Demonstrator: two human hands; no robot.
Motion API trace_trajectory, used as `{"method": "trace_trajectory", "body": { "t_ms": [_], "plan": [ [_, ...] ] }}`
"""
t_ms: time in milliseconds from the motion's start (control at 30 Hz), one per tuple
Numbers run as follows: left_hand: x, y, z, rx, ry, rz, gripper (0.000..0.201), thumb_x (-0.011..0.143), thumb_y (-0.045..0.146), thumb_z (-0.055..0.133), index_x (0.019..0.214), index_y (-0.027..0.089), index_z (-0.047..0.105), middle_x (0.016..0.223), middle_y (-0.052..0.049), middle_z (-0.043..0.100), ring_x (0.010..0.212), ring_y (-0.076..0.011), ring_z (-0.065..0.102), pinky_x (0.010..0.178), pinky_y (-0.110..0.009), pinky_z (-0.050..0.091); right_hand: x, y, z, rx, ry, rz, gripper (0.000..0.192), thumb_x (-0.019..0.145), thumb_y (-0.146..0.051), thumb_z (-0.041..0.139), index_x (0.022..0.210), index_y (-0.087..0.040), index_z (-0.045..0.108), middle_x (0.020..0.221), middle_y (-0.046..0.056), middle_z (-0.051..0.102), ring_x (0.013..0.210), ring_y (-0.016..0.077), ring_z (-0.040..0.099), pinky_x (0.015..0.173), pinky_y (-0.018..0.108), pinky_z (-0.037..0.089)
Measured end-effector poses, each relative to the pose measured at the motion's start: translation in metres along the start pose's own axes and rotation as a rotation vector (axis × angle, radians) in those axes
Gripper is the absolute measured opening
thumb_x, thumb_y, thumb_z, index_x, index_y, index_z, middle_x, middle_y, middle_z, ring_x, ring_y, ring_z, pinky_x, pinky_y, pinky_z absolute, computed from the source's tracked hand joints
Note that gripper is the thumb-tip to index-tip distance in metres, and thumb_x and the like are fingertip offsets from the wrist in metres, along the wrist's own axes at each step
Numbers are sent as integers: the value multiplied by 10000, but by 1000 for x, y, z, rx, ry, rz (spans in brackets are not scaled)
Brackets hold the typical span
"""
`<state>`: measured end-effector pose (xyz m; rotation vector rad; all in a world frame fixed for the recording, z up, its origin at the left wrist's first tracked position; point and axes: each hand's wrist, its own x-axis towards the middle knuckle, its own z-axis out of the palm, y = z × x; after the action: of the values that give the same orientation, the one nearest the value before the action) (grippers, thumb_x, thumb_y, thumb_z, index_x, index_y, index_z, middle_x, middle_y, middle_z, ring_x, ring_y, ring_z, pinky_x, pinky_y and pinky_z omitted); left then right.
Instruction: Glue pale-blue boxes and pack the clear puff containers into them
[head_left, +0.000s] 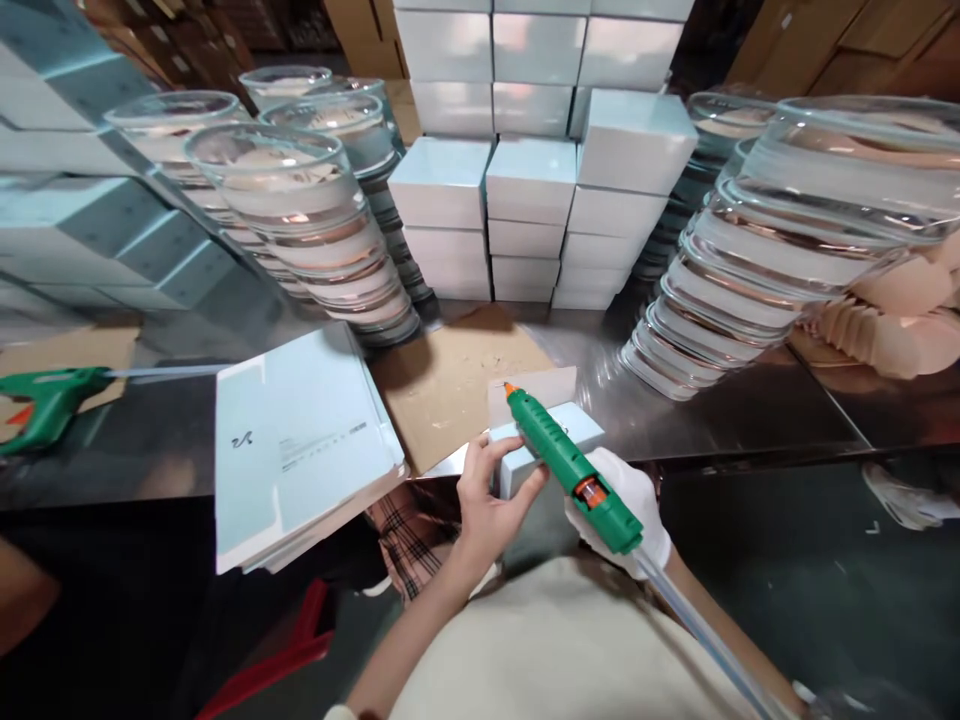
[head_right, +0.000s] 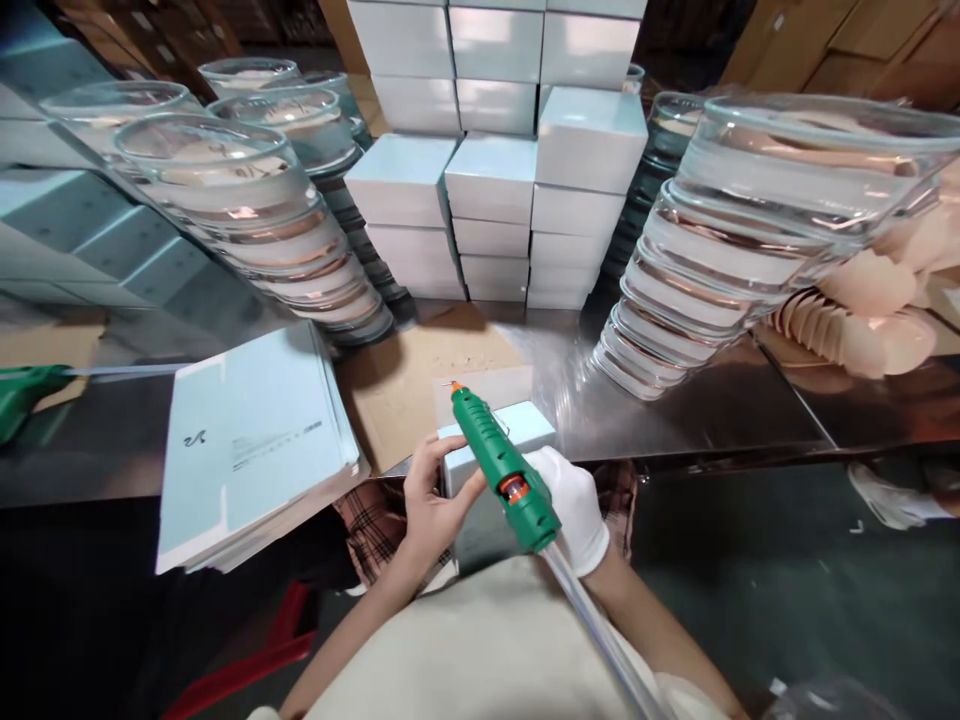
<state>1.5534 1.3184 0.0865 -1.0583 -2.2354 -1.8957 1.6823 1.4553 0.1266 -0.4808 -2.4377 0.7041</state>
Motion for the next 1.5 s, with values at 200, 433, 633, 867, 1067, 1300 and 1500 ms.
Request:
{"method": "trace_trajectory", "body": {
  "t_ms": [200, 433, 633, 867, 1067, 1300, 1500],
  "plan": [
    [-7, -11, -21, 23, 59, -57, 318, 859, 400, 850, 1129, 274, 738, 1087, -41, 702, 1077, -239, 659, 941, -352, 511, -10, 33, -11, 175, 42, 322, 200, 804, -404, 718, 755, -233, 626, 704, 29, 676, 613, 196, 633, 645, 338, 559],
    [-5, -17, -36, -35, 118, -107, 357, 842, 501, 837, 1067, 240, 741, 1041, -49, 689, 996, -225, 670, 874, -331, 531, 38, 53, 30, 705, -64, 938, 400, 805, -574, 662, 903, -191, 720, 644, 37, 708, 495, 183, 605, 466, 300, 509],
    [-3, -18, -36, -103, 109, -97, 374, 826, 539, 842, 1035, 248, 735, 993, -38, 683, 976, -225, 664, 841, -320, 530, 74, 76, 24, 550, -100, 978, 346, 843, -468, 718, 668, -173, 672, 683, 106, 748, 690, 236, 740, 595, 276, 554],
    [-5, -20, -24, -165, -1, -181, 494, 762, 661, 841, 969, 228, 723, 1141, -111, 690, 1178, -316, 659, 975, -423, 527, 71, 40, 11, 900, -239, 638, 592, 668, -527, 913, 1117, -171, 762, 1137, 99, 795, 1032, 259, 739, 912, 360, 592],
    [-1, -27, -16, -383, 57, -216, 708, 783, 642, 839, 1308, 327, 484, 1175, -88, 674, 1152, -290, 715, 970, -441, 568, 64, 44, 3, 959, -405, 348, 814, 661, -908, 735, 1046, -193, 794, 1196, 122, 772, 1148, 296, 707, 1061, 446, 538],
    [0, -35, -23, -387, -74, -145, 342, 833, 538, 836, 894, 246, 668, 1160, -75, 620, 1183, -280, 671, 1027, -465, 534, 67, 38, -14, 629, -547, -194, 343, 927, -493, 752, 1153, -236, 786, 1174, 96, 683, 1125, 221, 668, 1077, 432, 529],
    [10, -15, -38, -221, 122, -165, 387, 837, 586, 804, 908, 242, 643, 1171, -79, 625, 1171, -299, 671, 1038, -494, 526, 43, 53, -11, 687, -345, 136, 623, 787, -661, 840, 1242, -256, 707, 1262, 116, 658, 1114, 227, 673, 991, 393, 579]
  ]
}}
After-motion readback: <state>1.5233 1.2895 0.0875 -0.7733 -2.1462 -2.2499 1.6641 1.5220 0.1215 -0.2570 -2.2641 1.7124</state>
